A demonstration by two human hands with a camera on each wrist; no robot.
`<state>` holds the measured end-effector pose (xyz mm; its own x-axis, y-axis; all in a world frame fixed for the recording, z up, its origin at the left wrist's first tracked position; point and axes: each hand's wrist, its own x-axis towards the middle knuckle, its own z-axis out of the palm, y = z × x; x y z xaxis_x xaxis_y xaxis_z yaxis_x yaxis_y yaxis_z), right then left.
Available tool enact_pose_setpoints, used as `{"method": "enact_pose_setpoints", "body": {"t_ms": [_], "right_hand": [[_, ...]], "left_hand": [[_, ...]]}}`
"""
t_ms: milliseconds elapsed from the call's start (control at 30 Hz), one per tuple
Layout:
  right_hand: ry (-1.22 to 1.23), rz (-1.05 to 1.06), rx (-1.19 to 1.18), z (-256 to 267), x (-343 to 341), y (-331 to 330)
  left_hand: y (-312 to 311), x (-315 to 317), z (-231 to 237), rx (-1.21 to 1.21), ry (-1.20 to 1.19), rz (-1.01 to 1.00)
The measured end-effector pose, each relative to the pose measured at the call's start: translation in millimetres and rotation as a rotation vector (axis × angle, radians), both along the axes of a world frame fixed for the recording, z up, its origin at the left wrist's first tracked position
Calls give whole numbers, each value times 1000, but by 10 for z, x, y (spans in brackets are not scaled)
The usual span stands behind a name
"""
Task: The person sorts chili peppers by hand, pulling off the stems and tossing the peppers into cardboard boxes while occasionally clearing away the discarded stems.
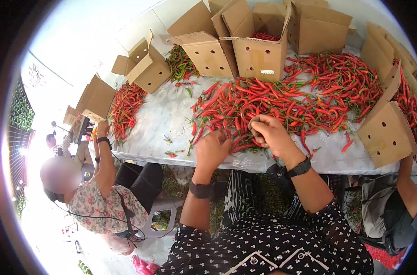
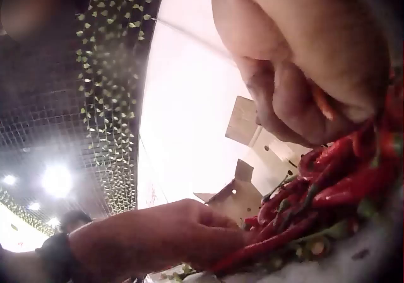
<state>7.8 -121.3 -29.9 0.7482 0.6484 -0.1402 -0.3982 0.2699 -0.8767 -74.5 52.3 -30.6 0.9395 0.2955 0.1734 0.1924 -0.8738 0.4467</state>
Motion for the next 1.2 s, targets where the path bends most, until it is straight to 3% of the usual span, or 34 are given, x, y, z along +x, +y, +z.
{"method": "enact_pose_setpoints", "body": {"t_ms": [133, 233, 333, 433, 500, 633, 667, 733, 867, 967, 1033, 1100, 1133, 1200], "right_hand": [[-209, 27, -127, 10, -70, 42], [-277, -2, -158, -11, -72, 56], [-277, -9, -153, 63, -86, 30], [-311, 7, -147, 39, -77, 34], [-306, -20, -148, 3, -59, 27], [-429, -113, -188, -76, -57, 61], [-430, -112, -190, -80, -68, 74], [-624, -233, -217, -81, -103, 101], [-629, -256, -189, -25, -163, 81], [-590, -404, -102, 63, -146, -8], [-418, -465, 43, 207, -114, -190], [-438, -480, -67, 314, -161, -437], [-453, -497, -177, 311, -191, -579], [-477, -503, -318, 189, -249, -946]], "left_hand": [[7, 15, -19, -179, -18, 76], [10, -1, -59, -316, -161, 67], [-134, -40, 19, -336, -261, -23], [-248, -57, 89, -354, -148, -137], [-285, -57, 87, -370, -294, -284], [-334, -52, 87, -514, -322, -243], [-337, -43, 112, -517, -292, -156], [-354, -37, 160, -522, -263, -66], [-328, 11, 189, -296, -331, -5], [-48, 121, 167, -144, -384, 61], [176, 232, 248, -104, -378, 73], [334, 399, 351, 253, -394, -76], [374, 514, 401, 250, -395, -76], [434, 785, 508, 311, -250, -307]]}}
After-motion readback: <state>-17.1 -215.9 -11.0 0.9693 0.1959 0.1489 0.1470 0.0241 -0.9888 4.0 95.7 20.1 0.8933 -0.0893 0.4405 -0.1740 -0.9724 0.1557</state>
